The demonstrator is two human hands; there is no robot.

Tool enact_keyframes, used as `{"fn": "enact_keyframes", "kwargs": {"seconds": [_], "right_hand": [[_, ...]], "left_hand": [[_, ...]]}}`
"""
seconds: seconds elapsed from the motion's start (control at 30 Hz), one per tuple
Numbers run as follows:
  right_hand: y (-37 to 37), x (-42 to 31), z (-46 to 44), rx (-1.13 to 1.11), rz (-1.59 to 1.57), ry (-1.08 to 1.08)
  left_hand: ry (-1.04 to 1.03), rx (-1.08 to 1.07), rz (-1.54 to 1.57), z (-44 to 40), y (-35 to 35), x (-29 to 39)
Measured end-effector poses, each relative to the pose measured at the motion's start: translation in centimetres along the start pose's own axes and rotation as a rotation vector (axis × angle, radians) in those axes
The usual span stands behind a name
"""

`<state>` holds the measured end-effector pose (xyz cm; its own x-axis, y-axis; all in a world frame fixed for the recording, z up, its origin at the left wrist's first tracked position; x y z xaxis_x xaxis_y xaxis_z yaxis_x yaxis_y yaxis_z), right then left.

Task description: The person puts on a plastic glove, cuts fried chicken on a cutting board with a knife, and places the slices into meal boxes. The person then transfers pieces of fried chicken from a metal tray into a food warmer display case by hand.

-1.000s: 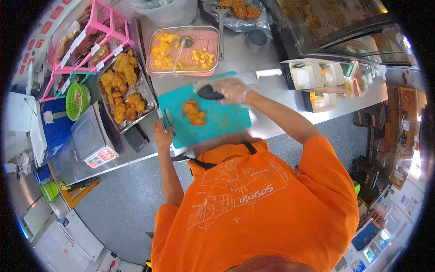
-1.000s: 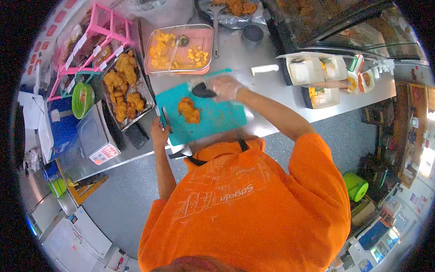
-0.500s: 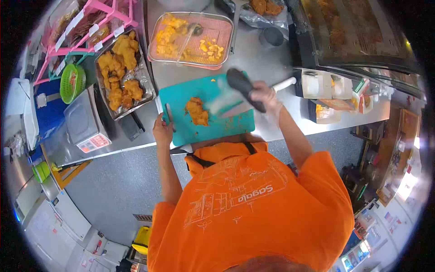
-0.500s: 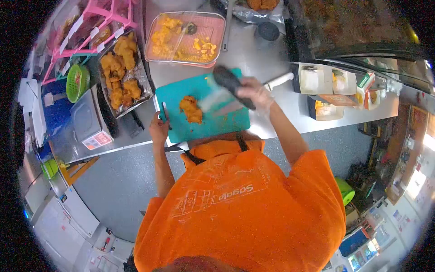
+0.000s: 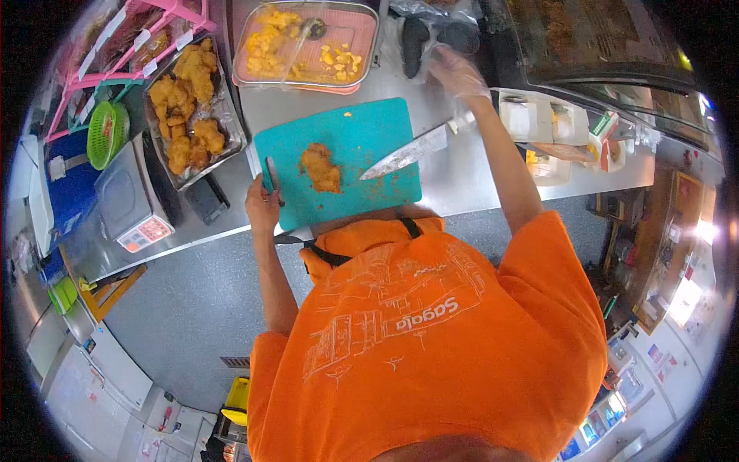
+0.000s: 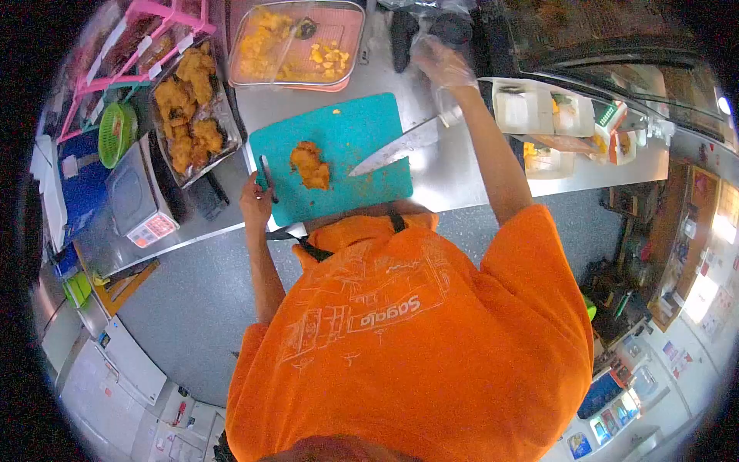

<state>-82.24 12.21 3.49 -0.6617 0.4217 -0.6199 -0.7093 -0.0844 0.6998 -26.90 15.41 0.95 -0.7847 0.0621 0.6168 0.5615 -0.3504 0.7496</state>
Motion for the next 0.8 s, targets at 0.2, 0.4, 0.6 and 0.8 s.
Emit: {"fn": "enact_keyframes", "kwargs": {"seconds": [0.2,0.4,0.6,0.8], "right_hand": [[-2.1,4.0,10.0,-0.061,0.739,0.634],[-4.9,1.9,13.2,-0.652,0.777,0.221],[-4.1,-0.6,17.8,-0.774,0.324,0.269],[-3.7,-10.2,18.2,-0.691,0.118,0.446]], "left_hand": [[-0.029,-0.014,-0.002,-0.5,-0.1,0.2],[0.004,0.074,-0.095,0.3,0.4,0.6],[0.000,0.341,-0.001,2.1,3.4,7.2],[-0.132,0.751,0.071,4.4,7.9,13.4]]}}
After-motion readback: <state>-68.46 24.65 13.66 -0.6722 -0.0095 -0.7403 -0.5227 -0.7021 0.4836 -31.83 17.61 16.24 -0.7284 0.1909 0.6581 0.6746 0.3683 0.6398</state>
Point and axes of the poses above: each hand's wrist, its own z-axis away from the middle knuckle, its own y-axis out of the back of the hand, x = y × z, the point moved 6 cm from there along -z, towards the middle knuckle, and after that the axes turned 10 degrees about -x, right-handed, at the moved point
